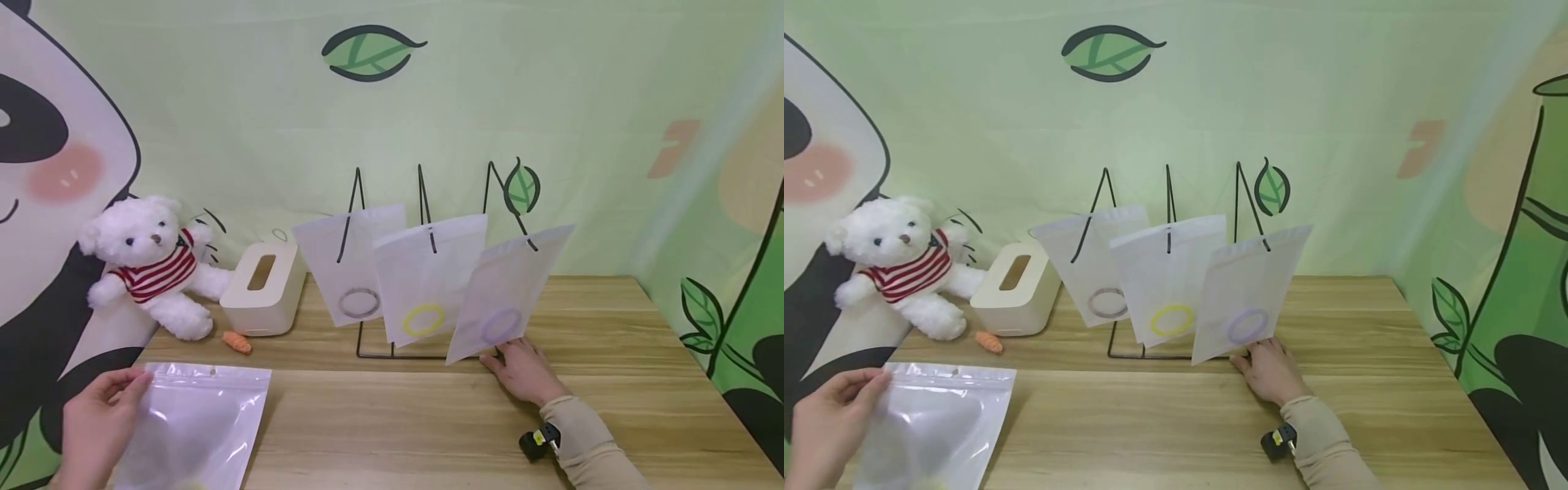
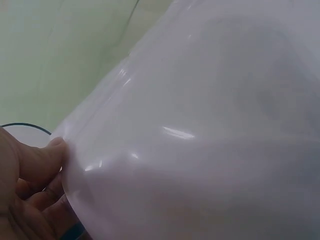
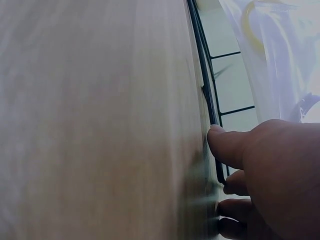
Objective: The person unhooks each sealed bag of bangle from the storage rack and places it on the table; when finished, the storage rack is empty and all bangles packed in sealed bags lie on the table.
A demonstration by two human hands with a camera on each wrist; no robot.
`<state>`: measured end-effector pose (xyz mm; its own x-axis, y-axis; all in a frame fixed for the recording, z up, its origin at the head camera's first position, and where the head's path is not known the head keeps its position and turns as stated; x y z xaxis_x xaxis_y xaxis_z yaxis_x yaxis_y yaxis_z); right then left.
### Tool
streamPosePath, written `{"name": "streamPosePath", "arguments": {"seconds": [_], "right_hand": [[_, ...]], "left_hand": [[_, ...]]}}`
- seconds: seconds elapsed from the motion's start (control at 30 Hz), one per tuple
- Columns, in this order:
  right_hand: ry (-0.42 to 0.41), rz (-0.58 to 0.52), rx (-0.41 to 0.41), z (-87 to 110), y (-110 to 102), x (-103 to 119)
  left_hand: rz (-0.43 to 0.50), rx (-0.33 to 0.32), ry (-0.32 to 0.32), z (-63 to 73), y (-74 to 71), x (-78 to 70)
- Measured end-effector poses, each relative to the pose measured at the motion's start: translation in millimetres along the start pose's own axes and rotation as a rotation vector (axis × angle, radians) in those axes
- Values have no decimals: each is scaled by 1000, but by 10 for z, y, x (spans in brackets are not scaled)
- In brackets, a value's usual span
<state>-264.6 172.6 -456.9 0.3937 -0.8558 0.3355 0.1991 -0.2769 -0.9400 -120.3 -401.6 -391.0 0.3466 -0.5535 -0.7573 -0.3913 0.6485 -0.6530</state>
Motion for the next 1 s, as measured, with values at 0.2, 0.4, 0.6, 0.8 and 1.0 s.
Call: {"name": "streamPosePath", "arguments": {"seconds": [0.2, 0.4, 0.6, 0.8, 1.0], "right_hand": [[2, -8, 0, -15, 3, 1], [-1, -6, -4, -22, 0, 2], [1, -6, 4, -26, 18, -13], [3, -6, 6, -21, 29, -29], [15, -2, 8, -9, 19, -31]], "left_hand": [[-48, 38, -31, -25, 18, 46], [-51, 50, -35, -42, 16, 95], [-62, 37, -48, -63, 11, 142], [-57, 40, -77, -87, 31, 210], [-56, 59, -104, -108, 53, 267]]}}
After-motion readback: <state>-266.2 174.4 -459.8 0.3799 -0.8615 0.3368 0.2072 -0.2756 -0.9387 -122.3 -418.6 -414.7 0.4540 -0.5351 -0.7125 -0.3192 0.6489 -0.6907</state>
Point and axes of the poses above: each hand's wrist, its own z-axis away from the middle knuckle, its own y-axis out of the palm, x = y × z, the point moved 7 cm from there along -z, towards the middle knuckle, and after that the axes turned 14 degrees about x, right-handed, at the moved point
